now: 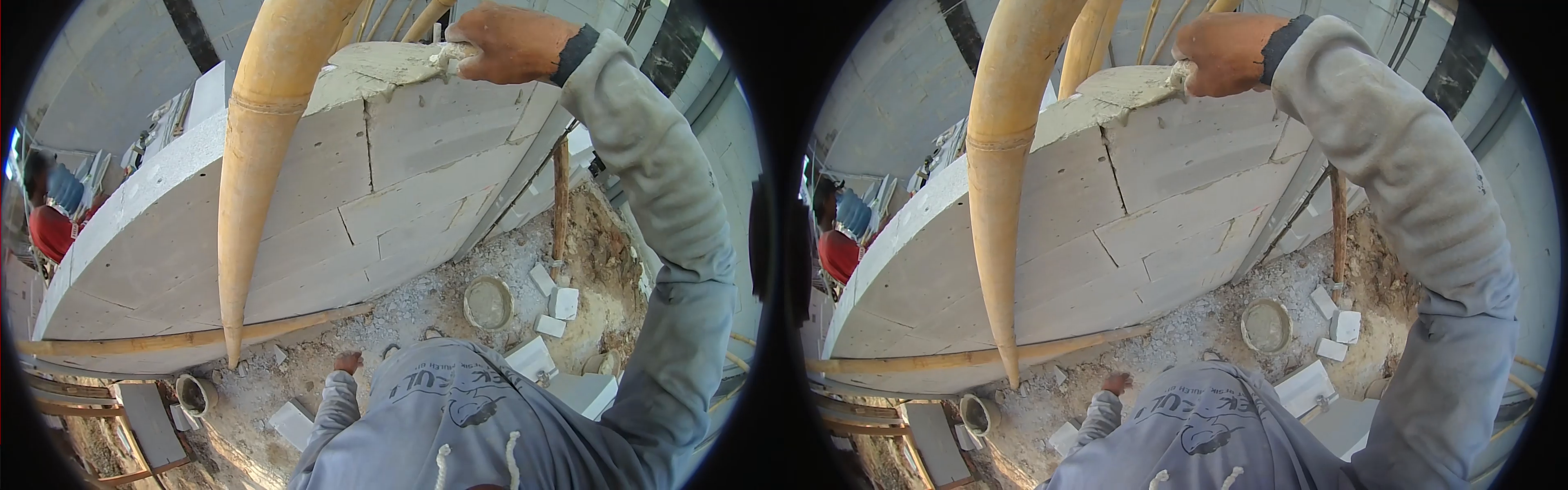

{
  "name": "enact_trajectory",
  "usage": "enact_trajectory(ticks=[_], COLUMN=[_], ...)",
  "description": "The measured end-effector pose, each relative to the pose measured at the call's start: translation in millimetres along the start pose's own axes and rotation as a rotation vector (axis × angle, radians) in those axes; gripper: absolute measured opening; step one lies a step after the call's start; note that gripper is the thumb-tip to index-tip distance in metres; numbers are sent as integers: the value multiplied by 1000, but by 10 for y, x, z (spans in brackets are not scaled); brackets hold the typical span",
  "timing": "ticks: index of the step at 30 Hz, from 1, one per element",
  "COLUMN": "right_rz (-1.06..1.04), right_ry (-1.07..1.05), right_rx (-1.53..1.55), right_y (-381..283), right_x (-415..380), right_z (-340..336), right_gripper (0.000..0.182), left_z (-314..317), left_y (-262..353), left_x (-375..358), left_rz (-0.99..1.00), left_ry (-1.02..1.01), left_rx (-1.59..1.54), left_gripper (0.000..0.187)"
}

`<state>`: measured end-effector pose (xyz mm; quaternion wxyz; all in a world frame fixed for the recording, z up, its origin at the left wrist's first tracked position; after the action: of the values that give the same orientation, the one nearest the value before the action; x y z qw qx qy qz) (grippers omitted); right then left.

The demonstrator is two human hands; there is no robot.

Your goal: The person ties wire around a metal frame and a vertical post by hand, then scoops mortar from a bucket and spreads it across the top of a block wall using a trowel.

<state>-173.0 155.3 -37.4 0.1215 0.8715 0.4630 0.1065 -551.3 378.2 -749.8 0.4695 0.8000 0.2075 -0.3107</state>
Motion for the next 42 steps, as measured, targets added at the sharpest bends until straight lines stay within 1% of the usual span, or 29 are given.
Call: enact_trajectory(ticks=[1, 2, 3, 6, 7, 9, 10, 12, 13, 15, 17, 19, 20, 22, 24, 25, 27, 28, 29, 30, 31, 34, 36, 37, 38, 39, 40, 41, 42], right_rz=[24, 138, 255, 236, 245, 384, 393, 510, 513, 518, 407, 458, 459, 429, 391, 390, 438, 446, 446, 461, 517, 604, 769, 764, 840, 918, 915, 1019, 1120], right_ry=[26, -88, -202, -87, -86, -146, -148, -160, -161, 60, 311, 375, 391, 445, 528, 573, 623, 657, 693, 699, 692, 700, 744, 744, 784, 826, 833, 783, 729], right_rx=[-12, 20, 39, -121, -116, -35, -30, -219, -219, -209, -136, 51, 115, 212, 276, 303, 400, 451, 504, 495, 561, 650, 639, 635, 652, 670, 669, 797, 923], right_y=[107, 143, 180, 448, 529, 684, 737, 803, 803, 695, 359, -184, -389, -675, -867, -957, -1105, -1182, -1235, -1244, -1237, -1079, -858, -748, -618, -520, -475, -436, -396], right_x=[-36, -105, -176, -475, -572, -769, -868, -1060, -1158, -1349, -1456, -1462, -1446, -1388, -1259, -1171, -934, -809, -712, -657, -604, -637, -728, -753, -773, -800, -822, -853, -918], right_z=[83, 51, 20, 112, 134, 150, 162, 178, 224, 348, 470, 552, 658, 984, 1339, 1484, 1722, 1815, 1905, 2007, 2105, 2283, 2457, 2578, 2724, 2872, 3052, 3251, 3350], right_gripper=[29, 31, 34, 31, 31, 32, 32, 34, 34, 34, 35, 32, 33, 35, 36, 37, 34, 33, 33, 33, 32, 33, 32, 32, 34, 36, 36, 39, 41], left_z=[-110, -212, -248, -262, -257, -230, -248, -297, -323, -315, -300, -307, -247, -236, -319, -348, -406, -418, -424, -431, -441, -523, -569, -572, -587, -557, -571, -587, -619], left_y=[301, 542, 579, 534, 490, 424, 405, 418, 399, 344, 336, 192, -39, -33, 281, 302, 388, 437, 471, 466, 443, 462, 501, 402, 299, -77, -28, 36, 304], left_x=[-123, -209, -189, -177, -172, -205, -242, -361, -373, -409, -374, -230, -11, 80, 47, 76, 131, 179, 213, 221, 260, 230, 84, 107, 120, 255, 183, 102, -165], left_rz=[-71, -140, -152, -70, -72, -178, -180, -181, -180, -187, -199, -214, -140, -60, -224, -216, 26, 43, -30, -108, -163, -150, -141, -136, -129, -71, -110, -148, -277], left_ry=[8, 17, 21, 1, 0, 7, 4, -56, -57, -70, -106, -145, -141, -142, -165, -172, -193, -204, -215, -223, -211, -179, -193, -207, -204, -202, -198, -194, -189], left_rx=[-206, -412, -377, -311, -301, -537, -528, -355, -353, -344, -265, -169, 15, 200, -92, -72, 226, 251, 91, -75, -85, 38, -2, -41, -45, 45, 16, -12, -162], left_gripper=[29, 30, 32, 33, 33, 35, 35, 35, 35, 35, 35, 35, 35, 35, 37, 37, 40, 40, 40, 40, 40, 39, 39, 39, 39, 39, 39, 38, 37])
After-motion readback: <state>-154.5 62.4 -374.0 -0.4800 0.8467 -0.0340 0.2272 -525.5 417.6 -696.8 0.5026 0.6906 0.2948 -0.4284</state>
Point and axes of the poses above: each hand's wrist, its own x-axis towards the middle knuckle, its own z-axis out of the palm, y = z × x, the point moved 1 cm from there along x, towards the middle knuckle, and after that the axes turned 9 degrees about -y, right-handed, at the moved point
